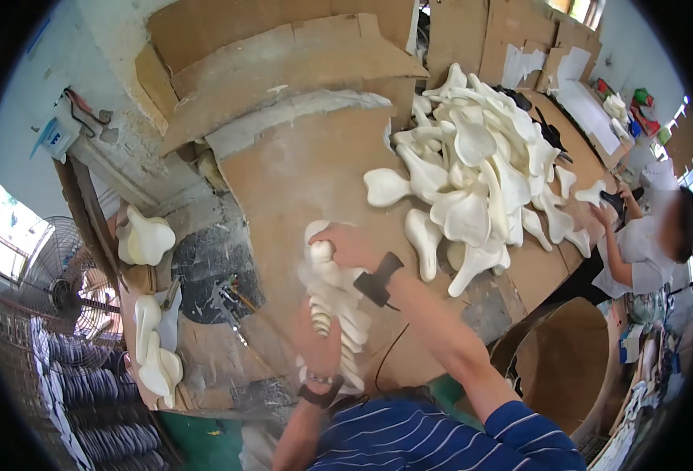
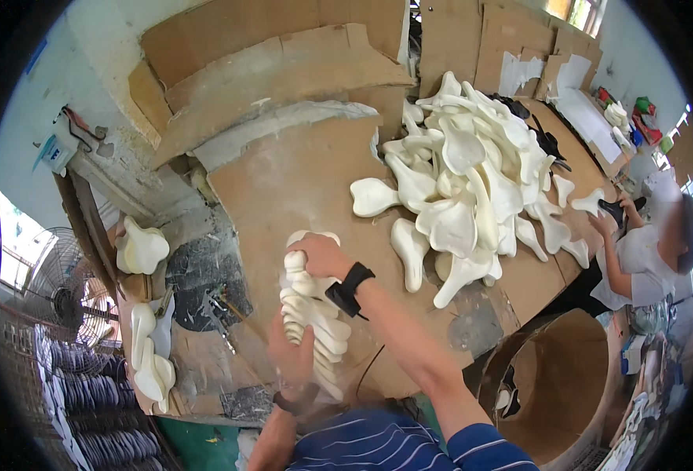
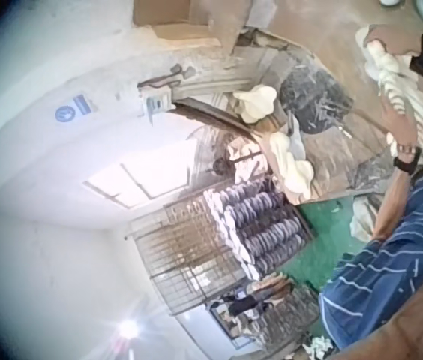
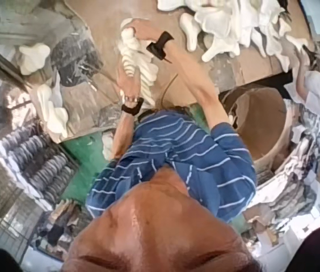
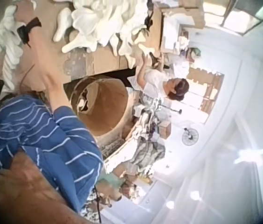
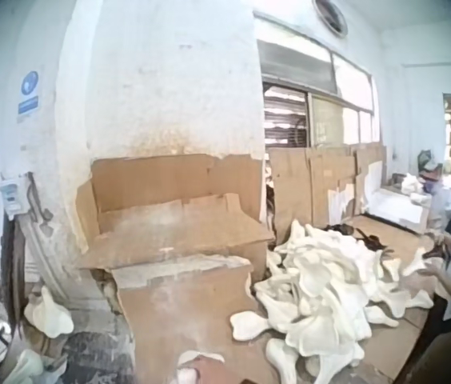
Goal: The person sorts white shoe parts on a table, picking them up and moving them into piles. They also retrieve more parts from a large sack on the floor and place them on the table. The person handles the parts by hand, occasionally inspecting them.
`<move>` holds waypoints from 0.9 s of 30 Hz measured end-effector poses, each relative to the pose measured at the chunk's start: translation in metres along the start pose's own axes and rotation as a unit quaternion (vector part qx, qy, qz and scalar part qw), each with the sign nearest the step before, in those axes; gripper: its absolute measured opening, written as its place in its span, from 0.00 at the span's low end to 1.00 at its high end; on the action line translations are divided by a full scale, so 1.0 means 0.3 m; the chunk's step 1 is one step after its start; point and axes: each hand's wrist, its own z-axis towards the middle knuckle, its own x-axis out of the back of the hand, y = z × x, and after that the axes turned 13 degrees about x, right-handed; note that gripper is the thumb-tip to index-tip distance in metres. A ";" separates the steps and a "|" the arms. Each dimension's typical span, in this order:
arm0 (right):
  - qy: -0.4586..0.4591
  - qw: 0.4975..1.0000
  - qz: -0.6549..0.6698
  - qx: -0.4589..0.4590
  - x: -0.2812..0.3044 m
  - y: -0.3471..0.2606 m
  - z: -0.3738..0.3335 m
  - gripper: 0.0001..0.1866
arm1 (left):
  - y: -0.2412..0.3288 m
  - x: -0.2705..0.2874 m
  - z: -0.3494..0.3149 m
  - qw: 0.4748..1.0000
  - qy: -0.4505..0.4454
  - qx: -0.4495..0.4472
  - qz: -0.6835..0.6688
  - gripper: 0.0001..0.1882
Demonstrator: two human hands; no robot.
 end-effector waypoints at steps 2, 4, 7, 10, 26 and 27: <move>-0.067 0.997 0.015 -0.021 0.007 0.100 0.077 0.24 | 0.024 -0.040 0.054 1.000 0.009 -0.003 0.003 0.33; -0.120 0.992 0.041 -0.008 -0.019 0.188 0.170 0.27 | 0.016 -0.082 0.107 0.999 0.018 0.014 0.028 0.36; -0.123 0.988 0.083 -0.042 -0.039 0.318 0.215 0.29 | -0.060 -0.218 0.152 0.994 0.018 0.050 0.093 0.41; 0.003 0.989 0.041 -0.142 -0.040 0.314 0.170 0.35 | -0.125 -0.324 0.177 0.985 0.014 0.076 0.154 0.45; 0.008 0.973 0.022 -0.231 -0.189 -0.182 -0.527 0.51 | -0.337 -0.173 0.317 0.982 0.010 0.140 -0.128 0.32; 0.027 0.971 0.034 -0.233 -0.187 -0.183 -0.511 0.51 | -0.360 -0.168 0.384 0.984 0.023 0.132 -0.119 0.31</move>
